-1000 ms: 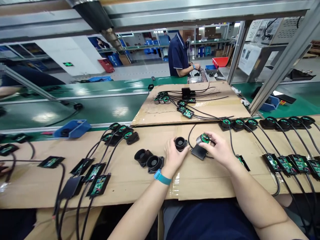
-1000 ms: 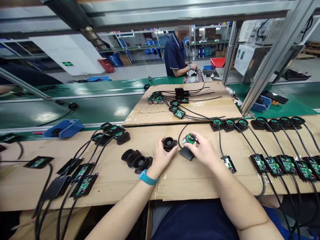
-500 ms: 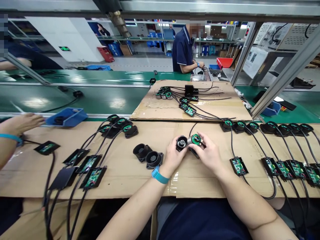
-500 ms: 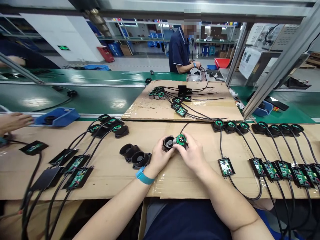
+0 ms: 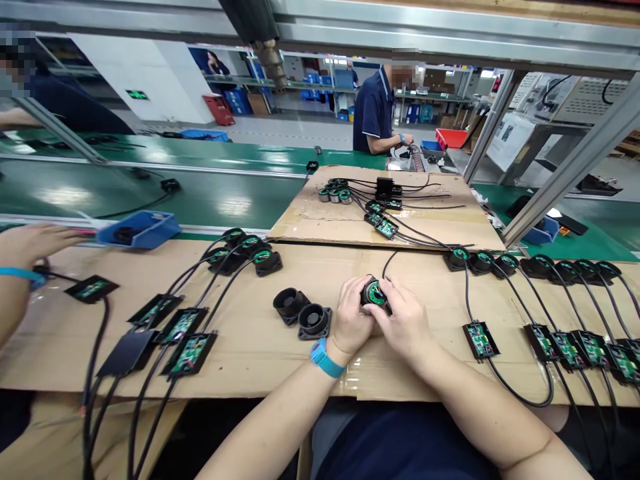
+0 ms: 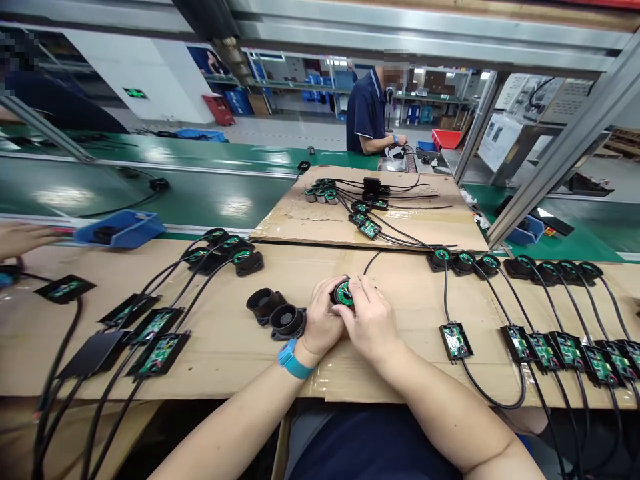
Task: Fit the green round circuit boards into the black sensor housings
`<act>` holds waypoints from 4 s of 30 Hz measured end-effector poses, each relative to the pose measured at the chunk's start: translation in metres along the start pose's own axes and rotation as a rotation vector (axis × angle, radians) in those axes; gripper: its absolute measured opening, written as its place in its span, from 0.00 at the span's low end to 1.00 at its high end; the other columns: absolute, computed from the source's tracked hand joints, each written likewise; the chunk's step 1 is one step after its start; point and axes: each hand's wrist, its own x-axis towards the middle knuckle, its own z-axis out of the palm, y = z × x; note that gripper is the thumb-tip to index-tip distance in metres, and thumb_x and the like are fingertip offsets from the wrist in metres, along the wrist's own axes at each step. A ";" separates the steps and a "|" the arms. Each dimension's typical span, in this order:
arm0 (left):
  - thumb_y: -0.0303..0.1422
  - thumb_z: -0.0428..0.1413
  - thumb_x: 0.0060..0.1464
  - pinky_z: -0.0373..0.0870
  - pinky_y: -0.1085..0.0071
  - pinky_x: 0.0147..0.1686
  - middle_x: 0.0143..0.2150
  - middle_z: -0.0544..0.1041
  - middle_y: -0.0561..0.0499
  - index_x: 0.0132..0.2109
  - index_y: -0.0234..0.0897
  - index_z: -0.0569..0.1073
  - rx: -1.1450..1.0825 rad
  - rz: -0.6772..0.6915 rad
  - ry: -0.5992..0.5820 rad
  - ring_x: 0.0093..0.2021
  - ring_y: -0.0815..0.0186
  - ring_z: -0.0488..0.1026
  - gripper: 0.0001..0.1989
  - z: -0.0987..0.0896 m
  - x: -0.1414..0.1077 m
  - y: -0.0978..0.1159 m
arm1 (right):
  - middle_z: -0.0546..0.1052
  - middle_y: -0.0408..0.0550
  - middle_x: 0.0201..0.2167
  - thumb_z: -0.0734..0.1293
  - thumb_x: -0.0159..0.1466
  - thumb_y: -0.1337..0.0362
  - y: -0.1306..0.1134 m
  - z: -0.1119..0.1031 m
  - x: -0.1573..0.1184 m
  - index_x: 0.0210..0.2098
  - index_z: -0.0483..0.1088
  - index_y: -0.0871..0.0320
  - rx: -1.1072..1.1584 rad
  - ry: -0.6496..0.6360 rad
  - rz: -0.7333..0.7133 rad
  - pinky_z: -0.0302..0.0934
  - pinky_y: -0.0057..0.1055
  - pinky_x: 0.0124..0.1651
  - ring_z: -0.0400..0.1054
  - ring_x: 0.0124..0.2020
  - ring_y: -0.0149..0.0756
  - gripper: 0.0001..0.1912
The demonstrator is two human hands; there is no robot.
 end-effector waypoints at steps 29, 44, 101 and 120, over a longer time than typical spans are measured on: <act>0.30 0.62 0.55 0.74 0.53 0.58 0.55 0.76 0.41 0.61 0.38 0.68 -0.109 -0.166 -0.023 0.56 0.53 0.74 0.27 -0.012 0.001 -0.009 | 0.74 0.58 0.60 0.73 0.58 0.71 -0.001 -0.017 0.037 0.67 0.62 0.58 0.333 -0.514 0.371 0.68 0.41 0.57 0.75 0.52 0.42 0.38; 0.35 0.59 0.55 0.79 0.55 0.52 0.52 0.81 0.44 0.57 0.41 0.73 -0.107 -0.348 -0.284 0.51 0.53 0.80 0.22 -0.037 -0.046 -0.011 | 0.70 0.67 0.63 0.65 0.71 0.58 -0.042 -0.028 0.005 0.64 0.63 0.61 -0.155 -0.771 0.100 0.71 0.43 0.51 0.75 0.53 0.52 0.25; 0.33 0.60 0.57 0.69 0.49 0.60 0.56 0.74 0.35 0.61 0.33 0.71 0.153 -0.057 -0.732 0.58 0.48 0.73 0.25 0.117 0.097 -0.044 | 0.79 0.56 0.41 0.70 0.63 0.68 -0.012 -0.089 -0.110 0.48 0.73 0.61 -0.074 -0.915 0.306 0.71 0.40 0.42 0.76 0.41 0.48 0.14; 0.32 0.64 0.56 0.69 0.53 0.60 0.55 0.76 0.39 0.62 0.37 0.70 0.084 -0.142 -0.676 0.57 0.49 0.73 0.27 0.161 0.089 -0.024 | 0.79 0.48 0.32 0.68 0.66 0.64 0.024 -0.161 -0.128 0.30 0.66 0.57 0.381 -0.653 0.853 0.64 0.30 0.36 0.73 0.32 0.36 0.09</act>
